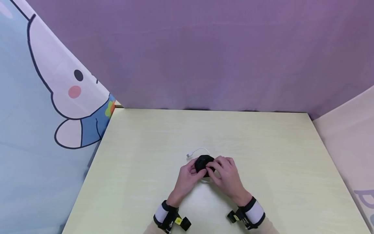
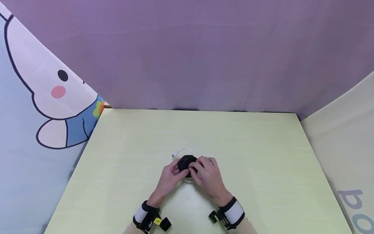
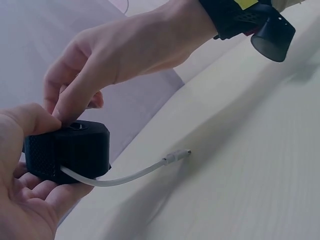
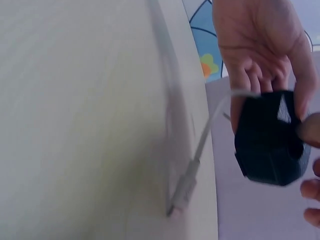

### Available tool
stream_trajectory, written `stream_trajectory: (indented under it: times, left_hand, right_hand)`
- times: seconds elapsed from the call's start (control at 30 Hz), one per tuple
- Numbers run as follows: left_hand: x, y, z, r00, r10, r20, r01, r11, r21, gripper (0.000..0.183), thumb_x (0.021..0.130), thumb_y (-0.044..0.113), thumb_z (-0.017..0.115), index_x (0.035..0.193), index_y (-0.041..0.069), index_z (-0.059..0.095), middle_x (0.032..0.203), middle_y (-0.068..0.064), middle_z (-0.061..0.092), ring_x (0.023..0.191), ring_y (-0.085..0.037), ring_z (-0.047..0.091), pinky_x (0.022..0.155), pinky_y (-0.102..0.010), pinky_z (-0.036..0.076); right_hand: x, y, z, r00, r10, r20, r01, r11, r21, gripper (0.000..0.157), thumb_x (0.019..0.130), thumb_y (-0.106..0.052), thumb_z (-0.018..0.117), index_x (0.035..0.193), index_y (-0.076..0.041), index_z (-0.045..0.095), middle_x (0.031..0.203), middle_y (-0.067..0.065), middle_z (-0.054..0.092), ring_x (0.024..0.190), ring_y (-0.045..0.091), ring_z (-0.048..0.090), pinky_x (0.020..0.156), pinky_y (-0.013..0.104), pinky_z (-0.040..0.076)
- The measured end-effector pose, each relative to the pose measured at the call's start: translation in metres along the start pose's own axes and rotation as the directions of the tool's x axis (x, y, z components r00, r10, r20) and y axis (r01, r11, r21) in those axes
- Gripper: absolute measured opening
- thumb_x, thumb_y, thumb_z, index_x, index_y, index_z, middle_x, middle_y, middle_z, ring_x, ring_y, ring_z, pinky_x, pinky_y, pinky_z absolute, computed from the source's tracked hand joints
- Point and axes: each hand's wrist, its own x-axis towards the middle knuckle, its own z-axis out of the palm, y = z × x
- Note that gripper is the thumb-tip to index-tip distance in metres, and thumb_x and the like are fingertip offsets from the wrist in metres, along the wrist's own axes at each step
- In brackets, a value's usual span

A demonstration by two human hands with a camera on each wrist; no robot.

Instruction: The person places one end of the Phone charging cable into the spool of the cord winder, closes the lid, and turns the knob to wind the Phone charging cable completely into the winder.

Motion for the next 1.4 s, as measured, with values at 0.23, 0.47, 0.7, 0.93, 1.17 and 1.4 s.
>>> stream_trajectory:
  times: [0.23, 0.47, 0.7, 0.93, 1.17, 1.4]
  left_hand:
    - [-0.001, 0.001, -0.002, 1.000, -0.015, 0.010, 0.015, 1.000, 0.010, 0.046, 0.088, 0.007, 0.062, 0.131, -0.005, 0.050, 0.111, -0.025, 0.065, 0.096, -0.025, 0.065, 0.079, -0.027, 0.054]
    - [-0.001, 0.001, -0.002, 1.000, -0.023, 0.016, 0.023, 0.999, 0.023, 0.046, 0.088, 0.007, 0.062, 0.130, -0.006, 0.050, 0.111, -0.025, 0.065, 0.096, -0.025, 0.065, 0.079, -0.025, 0.054]
    - [-0.001, 0.001, -0.001, 1.000, -0.010, 0.015, 0.009, 0.999, 0.035, 0.045, 0.087, 0.006, 0.062, 0.130, -0.006, 0.051, 0.110, -0.024, 0.065, 0.096, -0.024, 0.065, 0.079, -0.026, 0.054]
    - [-0.002, -0.001, -0.002, 0.999, -0.013, 0.030, 0.011, 0.998, 0.065, 0.045, 0.088, 0.006, 0.062, 0.130, -0.006, 0.051, 0.111, -0.024, 0.065, 0.096, -0.022, 0.065, 0.080, -0.027, 0.054]
    - [-0.003, 0.001, -0.003, 0.999, -0.030, 0.043, 0.028, 0.997, 0.067, 0.046, 0.088, 0.007, 0.062, 0.130, -0.006, 0.050, 0.113, -0.024, 0.065, 0.097, -0.021, 0.065, 0.080, -0.027, 0.054]
    - [-0.004, 0.004, -0.002, 0.999, -0.015, 0.033, 0.012, 0.996, 0.087, 0.045, 0.088, 0.005, 0.062, 0.130, -0.007, 0.051, 0.110, -0.025, 0.065, 0.095, -0.021, 0.065, 0.079, -0.027, 0.054]
  right_hand:
    - [0.000, 0.009, -0.007, 0.994, -0.083, 0.077, 0.083, 0.997, 0.004, 0.020, 0.076, -0.022, 0.073, 0.095, -0.016, 0.071, 0.090, 0.000, 0.058, 0.080, 0.015, 0.054, 0.075, 0.038, 0.041]
    - [0.001, 0.015, -0.013, 0.980, -0.137, 0.145, 0.138, 0.990, 0.005, 0.025, 0.077, -0.026, 0.074, 0.100, -0.019, 0.072, 0.094, -0.001, 0.059, 0.082, 0.013, 0.054, 0.078, 0.039, 0.042]
    - [0.004, 0.018, -0.017, 0.965, -0.174, 0.198, 0.176, 0.984, 0.006, 0.026, 0.076, -0.022, 0.075, 0.101, -0.020, 0.072, 0.097, -0.001, 0.059, 0.084, 0.014, 0.056, 0.081, 0.042, 0.044]
    - [0.005, 0.022, -0.018, 0.962, -0.190, 0.197, 0.195, 0.981, -0.004, 0.027, 0.074, -0.020, 0.076, 0.100, -0.024, 0.071, 0.097, -0.001, 0.059, 0.079, 0.015, 0.056, 0.079, 0.043, 0.044]
    - [0.006, 0.023, -0.019, 0.965, -0.206, 0.165, 0.214, 0.976, -0.030, 0.025, 0.073, -0.023, 0.076, 0.097, -0.026, 0.072, 0.089, -0.002, 0.055, 0.072, 0.014, 0.054, 0.078, 0.043, 0.045]
    - [0.006, 0.023, -0.019, 0.968, -0.214, 0.129, 0.224, 0.973, -0.063, 0.025, 0.072, -0.025, 0.075, 0.097, -0.026, 0.073, 0.085, -0.003, 0.055, 0.072, 0.015, 0.055, 0.076, 0.042, 0.043]
